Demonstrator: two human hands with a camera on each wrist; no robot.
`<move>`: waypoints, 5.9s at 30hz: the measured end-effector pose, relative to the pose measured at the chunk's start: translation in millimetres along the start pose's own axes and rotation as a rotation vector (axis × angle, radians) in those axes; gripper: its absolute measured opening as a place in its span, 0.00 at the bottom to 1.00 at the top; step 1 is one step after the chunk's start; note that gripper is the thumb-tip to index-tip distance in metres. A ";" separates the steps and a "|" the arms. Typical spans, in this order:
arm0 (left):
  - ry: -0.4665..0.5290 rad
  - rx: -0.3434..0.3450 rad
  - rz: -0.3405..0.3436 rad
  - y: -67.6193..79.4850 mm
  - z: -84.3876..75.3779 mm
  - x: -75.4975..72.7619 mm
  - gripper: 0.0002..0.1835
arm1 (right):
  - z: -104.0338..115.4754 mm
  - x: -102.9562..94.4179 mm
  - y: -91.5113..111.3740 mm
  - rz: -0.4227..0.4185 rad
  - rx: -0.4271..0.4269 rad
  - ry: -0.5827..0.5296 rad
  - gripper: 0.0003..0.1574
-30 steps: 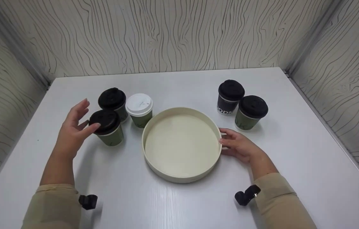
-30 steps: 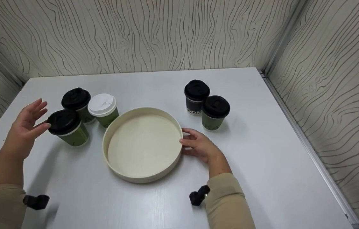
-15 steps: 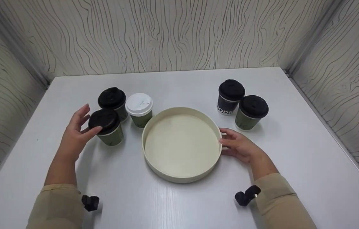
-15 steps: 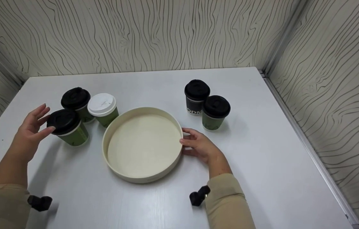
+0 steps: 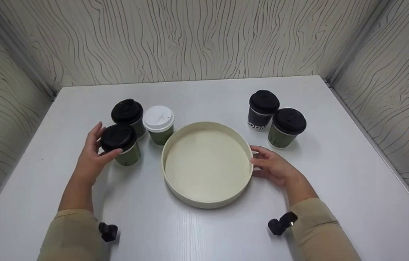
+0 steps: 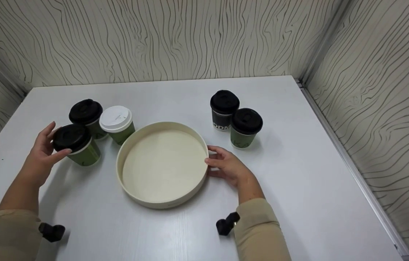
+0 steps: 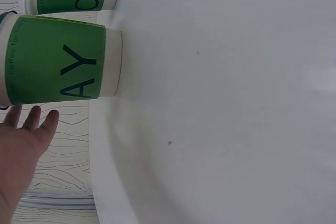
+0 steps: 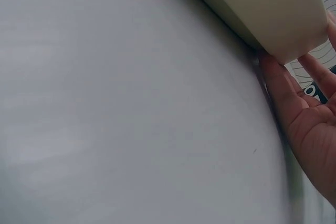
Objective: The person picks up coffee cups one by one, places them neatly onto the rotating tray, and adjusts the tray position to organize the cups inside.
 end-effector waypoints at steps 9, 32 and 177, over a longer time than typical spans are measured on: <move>0.031 -0.005 0.004 -1.3 6.6 4.3 0.56 | 0.4 -0.4 0.6 0.001 0.002 0.015 0.40; 0.083 0.003 -0.008 -1.3 12.5 5.1 0.51 | 1.2 1.2 1.4 0.013 0.002 0.002 0.38; 0.154 0.159 0.038 10.3 -91.8 76.8 0.43 | 0.9 1.0 -0.5 0.037 -0.012 -0.009 0.37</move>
Point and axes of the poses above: each hand's wrist, its own y-axis away from the middle knuckle, its own x-axis out of the palm, z = x × y, the point moved 8 cm from there along -y, towards the middle knuckle, and after that the axes turned 2 degrees about -x, right-handed, at the moved point
